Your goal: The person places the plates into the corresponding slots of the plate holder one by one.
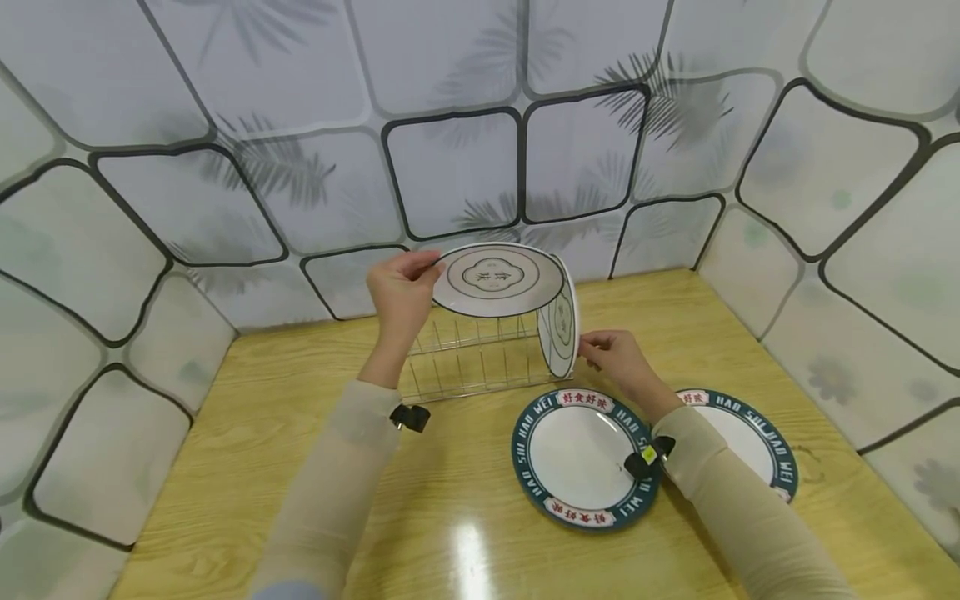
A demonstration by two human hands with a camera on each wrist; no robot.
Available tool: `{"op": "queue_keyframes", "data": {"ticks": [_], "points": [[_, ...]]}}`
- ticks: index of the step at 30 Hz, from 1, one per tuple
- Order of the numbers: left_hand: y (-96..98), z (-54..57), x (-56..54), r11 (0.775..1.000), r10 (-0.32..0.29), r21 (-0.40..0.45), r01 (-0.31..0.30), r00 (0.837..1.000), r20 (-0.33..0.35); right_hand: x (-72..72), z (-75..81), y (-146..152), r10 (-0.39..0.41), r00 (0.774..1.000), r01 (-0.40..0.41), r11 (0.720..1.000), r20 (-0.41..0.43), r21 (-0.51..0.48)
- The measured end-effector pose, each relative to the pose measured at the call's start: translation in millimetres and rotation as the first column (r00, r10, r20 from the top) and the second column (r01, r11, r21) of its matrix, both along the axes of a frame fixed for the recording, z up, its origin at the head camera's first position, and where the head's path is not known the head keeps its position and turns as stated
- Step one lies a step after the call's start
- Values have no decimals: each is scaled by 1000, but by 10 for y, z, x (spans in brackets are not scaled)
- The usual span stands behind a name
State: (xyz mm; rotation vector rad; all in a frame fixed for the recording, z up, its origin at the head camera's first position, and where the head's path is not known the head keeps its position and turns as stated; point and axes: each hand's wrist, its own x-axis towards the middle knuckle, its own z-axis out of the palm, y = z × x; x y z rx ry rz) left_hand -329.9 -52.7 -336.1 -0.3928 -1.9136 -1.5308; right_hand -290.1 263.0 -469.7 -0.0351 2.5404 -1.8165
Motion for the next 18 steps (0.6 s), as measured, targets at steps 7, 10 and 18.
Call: {"op": "queue_keyframes", "data": {"ticks": [7,10,18], "points": [[84,-16,-25,999,-38,-24,36,998,-58,-1,-23,5,-1,1000,1,1000,1,0],[101,-30,-48,998,-57,-21,55,996,-70,9,-19,0,0,1000,0,1000,0,-8],[151,12,-24,994,-111,-1,111,992,-55,-3,-34,7,14,1000,-14,1000,-15,-4]]}}
